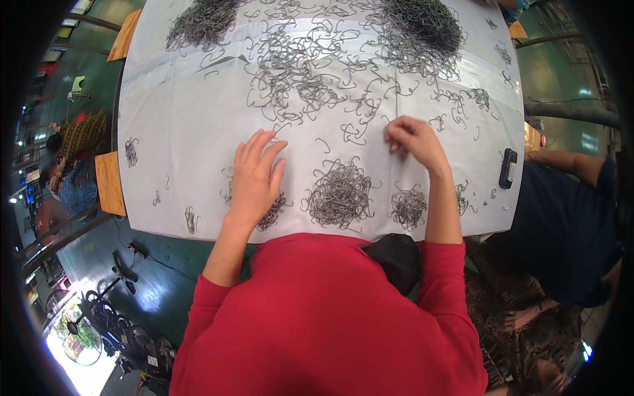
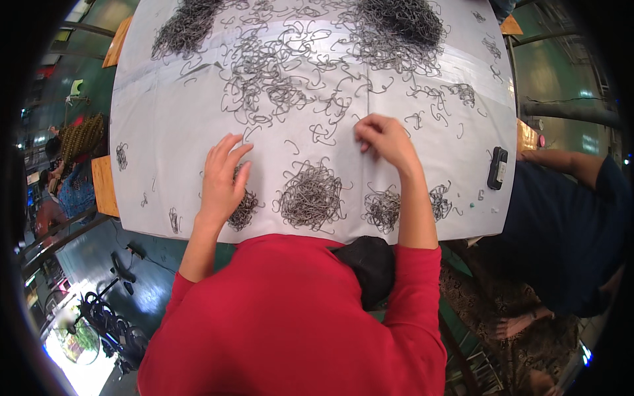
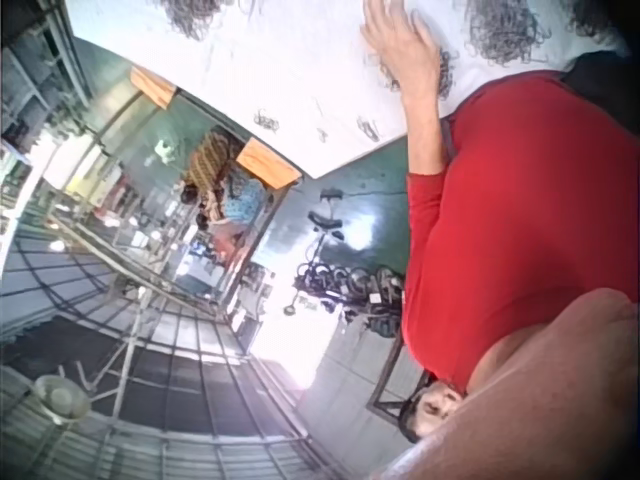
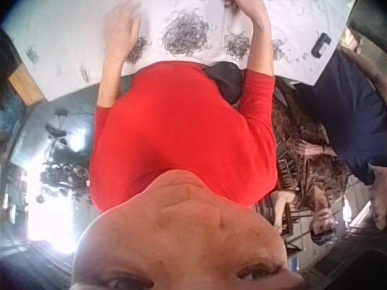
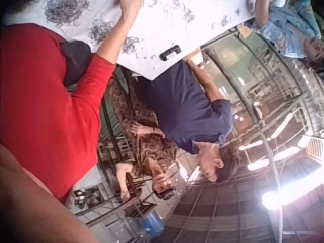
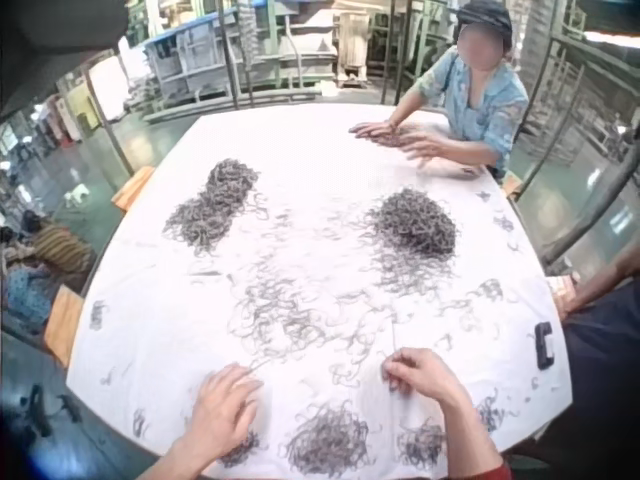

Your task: The person sorts scattered metal paperclips on a white table surface into several small piles using both hands. Other people around the table also sort paperclips. The person occasionally gathers a pile and moves it to a different spot on the table.

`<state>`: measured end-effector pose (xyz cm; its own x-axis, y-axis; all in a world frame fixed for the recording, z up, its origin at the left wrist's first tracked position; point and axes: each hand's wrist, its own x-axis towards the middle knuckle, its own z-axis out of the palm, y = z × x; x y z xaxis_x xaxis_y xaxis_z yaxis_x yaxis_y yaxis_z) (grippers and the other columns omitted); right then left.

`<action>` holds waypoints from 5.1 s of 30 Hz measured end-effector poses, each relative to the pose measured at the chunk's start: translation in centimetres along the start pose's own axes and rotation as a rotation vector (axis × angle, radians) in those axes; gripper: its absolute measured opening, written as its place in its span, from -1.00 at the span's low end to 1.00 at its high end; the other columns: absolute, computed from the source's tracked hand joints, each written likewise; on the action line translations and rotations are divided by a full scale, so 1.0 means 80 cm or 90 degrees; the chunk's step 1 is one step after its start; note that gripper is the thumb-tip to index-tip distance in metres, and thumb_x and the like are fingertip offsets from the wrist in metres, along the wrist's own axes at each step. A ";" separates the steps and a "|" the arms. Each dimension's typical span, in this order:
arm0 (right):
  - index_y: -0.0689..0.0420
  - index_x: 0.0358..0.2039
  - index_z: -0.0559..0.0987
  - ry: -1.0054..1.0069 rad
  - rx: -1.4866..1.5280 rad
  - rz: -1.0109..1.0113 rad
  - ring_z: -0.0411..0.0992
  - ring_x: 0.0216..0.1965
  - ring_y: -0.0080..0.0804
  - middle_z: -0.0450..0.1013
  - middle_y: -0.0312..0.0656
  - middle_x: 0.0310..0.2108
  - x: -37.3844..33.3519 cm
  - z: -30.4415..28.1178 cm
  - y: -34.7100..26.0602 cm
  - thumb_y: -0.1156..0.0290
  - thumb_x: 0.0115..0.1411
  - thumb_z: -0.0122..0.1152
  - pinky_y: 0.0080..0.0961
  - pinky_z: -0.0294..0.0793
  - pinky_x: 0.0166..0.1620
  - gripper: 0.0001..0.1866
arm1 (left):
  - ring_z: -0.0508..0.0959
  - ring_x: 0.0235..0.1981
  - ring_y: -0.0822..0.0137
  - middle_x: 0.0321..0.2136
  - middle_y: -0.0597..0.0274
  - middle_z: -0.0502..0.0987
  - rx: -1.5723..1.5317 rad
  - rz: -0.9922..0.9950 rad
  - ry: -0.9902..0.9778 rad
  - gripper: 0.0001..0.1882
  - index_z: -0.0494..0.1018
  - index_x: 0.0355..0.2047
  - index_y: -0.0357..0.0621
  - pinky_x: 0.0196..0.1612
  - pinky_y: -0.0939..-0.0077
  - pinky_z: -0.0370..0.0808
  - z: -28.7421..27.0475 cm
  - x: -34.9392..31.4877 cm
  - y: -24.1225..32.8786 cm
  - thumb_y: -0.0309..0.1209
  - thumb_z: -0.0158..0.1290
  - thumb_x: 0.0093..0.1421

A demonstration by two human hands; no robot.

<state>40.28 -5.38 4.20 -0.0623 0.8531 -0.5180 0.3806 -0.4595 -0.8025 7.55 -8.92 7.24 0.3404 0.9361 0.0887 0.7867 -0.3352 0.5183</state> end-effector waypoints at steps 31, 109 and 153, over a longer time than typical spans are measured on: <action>0.22 -0.40 0.53 -0.007 -0.098 -0.189 0.42 -0.41 -0.35 0.48 -0.15 -0.47 0.004 0.018 -0.058 0.41 0.10 0.15 -0.47 0.40 -0.27 -0.86 | 0.43 0.01 0.16 -0.03 -0.03 0.38 -1.238 -0.533 -0.224 -0.50 0.25 0.06 -0.42 0.06 0.37 0.42 0.099 0.087 0.056 -0.19 -0.27 0.35; 0.22 -0.11 0.46 -0.359 0.064 0.125 0.56 -0.30 -0.32 0.52 -0.11 -0.19 0.028 0.021 -0.043 0.26 0.26 0.04 -0.48 0.58 -0.34 -0.69 | 0.44 -0.08 0.20 -0.13 0.02 0.41 -1.154 -0.512 0.520 -0.60 0.29 0.00 -0.42 0.04 0.33 0.44 -0.025 -0.123 -0.157 -0.31 -0.21 0.31; 0.26 0.06 0.32 -0.162 0.491 -0.120 0.45 -0.08 -0.31 0.41 -0.08 -0.09 0.108 0.112 -0.092 0.29 0.26 0.02 -0.45 0.52 -0.11 -0.57 | 0.51 -0.10 0.17 -0.17 0.04 0.48 -1.145 -0.488 0.468 -0.59 0.35 -0.05 -0.35 -0.03 0.29 0.49 0.002 -0.137 -0.171 -0.23 -0.22 0.33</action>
<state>28.68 3.19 2.99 -0.3029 0.8935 -0.3314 -0.3906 -0.4336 -0.8120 -6.84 -14.65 -0.99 -0.3126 0.8149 -0.4880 -0.7744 0.0789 0.6278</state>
